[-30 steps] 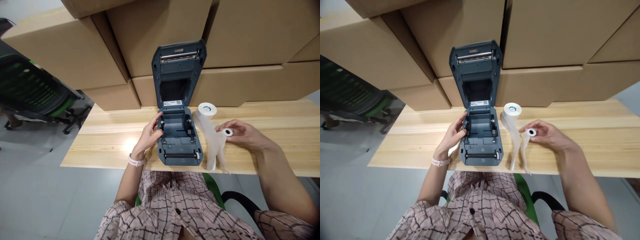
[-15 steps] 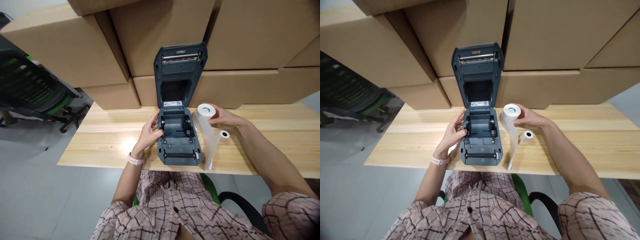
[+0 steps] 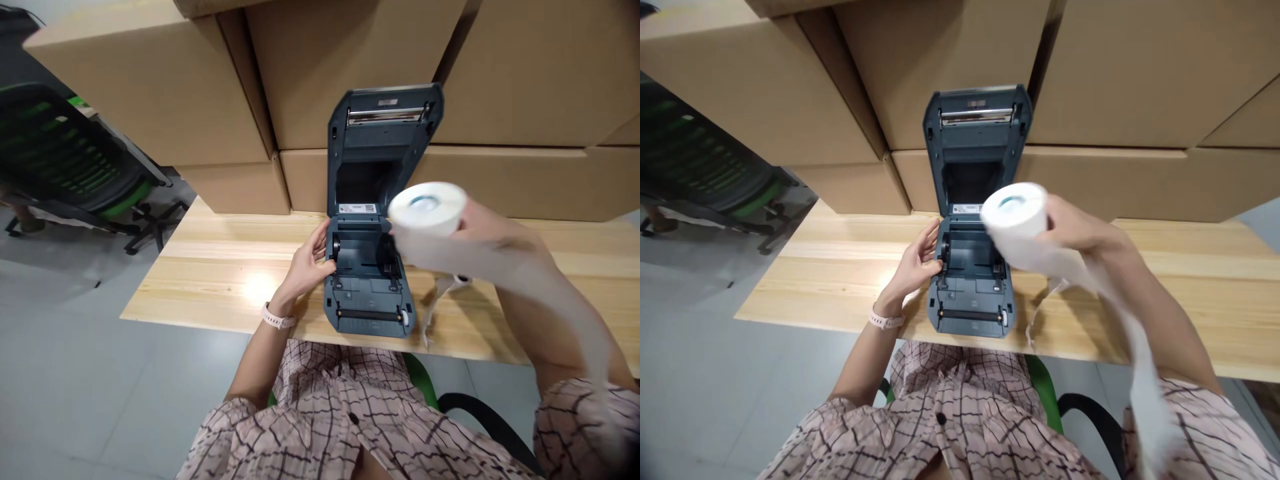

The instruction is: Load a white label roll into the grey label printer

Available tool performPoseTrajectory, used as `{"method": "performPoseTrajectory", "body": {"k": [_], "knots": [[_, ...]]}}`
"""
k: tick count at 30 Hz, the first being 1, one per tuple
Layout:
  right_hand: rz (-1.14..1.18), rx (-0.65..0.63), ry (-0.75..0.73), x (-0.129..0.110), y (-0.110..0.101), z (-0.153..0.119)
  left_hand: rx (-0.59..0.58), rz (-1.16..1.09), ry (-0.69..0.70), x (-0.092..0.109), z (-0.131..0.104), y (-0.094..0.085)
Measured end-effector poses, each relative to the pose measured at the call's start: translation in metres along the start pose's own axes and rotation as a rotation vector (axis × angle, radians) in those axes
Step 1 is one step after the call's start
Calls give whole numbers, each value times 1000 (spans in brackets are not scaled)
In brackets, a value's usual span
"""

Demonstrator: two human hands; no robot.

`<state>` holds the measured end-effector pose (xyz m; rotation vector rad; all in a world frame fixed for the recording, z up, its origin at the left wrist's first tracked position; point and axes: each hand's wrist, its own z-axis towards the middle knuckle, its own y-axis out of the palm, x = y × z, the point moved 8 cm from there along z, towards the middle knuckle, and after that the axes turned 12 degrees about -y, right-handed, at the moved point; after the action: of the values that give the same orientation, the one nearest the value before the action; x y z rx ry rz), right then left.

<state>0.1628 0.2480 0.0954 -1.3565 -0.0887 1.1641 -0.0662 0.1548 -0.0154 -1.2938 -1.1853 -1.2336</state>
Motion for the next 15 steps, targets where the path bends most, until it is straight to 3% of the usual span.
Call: {"method": "performPoseTrajectory", "body": {"k": [3, 5, 9, 15], "knots": [[-20, -393, -202, -40, 42, 15, -10, 7, -2, -1, 0, 0], [-132, -521, -276, -50, 63, 17, -3, 12, -12, -2, 1, -1], [-190, -628, -263, -51, 82, 17, 8, 19, -20, -3, 1, -1], [-268, -732, -279, -48, 95, 17, 18, 8, -20, -3, 0, 1]]}}
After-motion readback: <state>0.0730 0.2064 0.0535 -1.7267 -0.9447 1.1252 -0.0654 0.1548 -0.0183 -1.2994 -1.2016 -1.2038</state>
